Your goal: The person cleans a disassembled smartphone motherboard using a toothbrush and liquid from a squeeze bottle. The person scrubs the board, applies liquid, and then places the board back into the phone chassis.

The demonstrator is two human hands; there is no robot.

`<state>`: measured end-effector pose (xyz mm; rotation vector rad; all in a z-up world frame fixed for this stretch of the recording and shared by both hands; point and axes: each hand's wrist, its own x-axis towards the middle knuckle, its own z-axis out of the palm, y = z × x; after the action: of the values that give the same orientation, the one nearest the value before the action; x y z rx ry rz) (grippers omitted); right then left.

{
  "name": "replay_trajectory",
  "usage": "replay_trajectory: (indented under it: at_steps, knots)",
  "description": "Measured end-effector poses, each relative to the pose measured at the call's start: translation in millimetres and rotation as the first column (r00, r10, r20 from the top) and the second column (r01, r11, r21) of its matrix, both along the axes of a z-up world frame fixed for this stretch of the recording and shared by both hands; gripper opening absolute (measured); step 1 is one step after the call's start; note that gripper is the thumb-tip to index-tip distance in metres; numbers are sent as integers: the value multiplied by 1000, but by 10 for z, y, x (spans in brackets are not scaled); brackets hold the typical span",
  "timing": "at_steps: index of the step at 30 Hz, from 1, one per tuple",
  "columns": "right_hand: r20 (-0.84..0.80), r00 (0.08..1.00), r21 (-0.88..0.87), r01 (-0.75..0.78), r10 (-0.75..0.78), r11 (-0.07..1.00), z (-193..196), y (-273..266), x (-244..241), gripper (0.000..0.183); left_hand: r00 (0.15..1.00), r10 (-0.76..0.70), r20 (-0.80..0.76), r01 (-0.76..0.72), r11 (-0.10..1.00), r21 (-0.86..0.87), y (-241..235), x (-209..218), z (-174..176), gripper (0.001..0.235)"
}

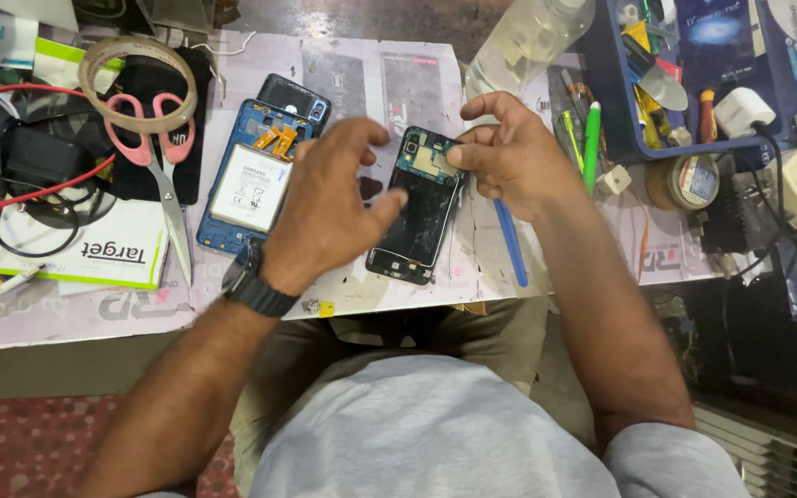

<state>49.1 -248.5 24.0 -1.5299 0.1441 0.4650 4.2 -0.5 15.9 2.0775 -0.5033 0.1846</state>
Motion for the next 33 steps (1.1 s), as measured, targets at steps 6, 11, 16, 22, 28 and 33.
replay_trajectory:
  at_steps: [6,11,16,22,28,33]
  knots:
    - [54,998,80,-41,37,996,-14,15,-22,44,923,-168,-347,71,959,-276,-64,383,-100,63]
    - [133,990,27,-47,43,999,-65,86,-14,35,822,-326,-467,179,926,-331,-24,512,-190,53]
    - [294,940,-256,-97,173,962,25,163,-165,41,802,-371,-469,166,892,-422,-12,540,-222,41]
    - [498,780,-617,11,380,787,74,220,-366,61,821,-370,-435,179,890,-418,8,514,-222,37]
    - [493,808,-569,20,322,822,34,224,-360,59,802,-382,-458,177,886,-429,10,505,-168,37]
    - [379,912,-169,-96,154,981,-34,192,-335,57,767,-419,-486,187,871,-455,1,494,-162,33]
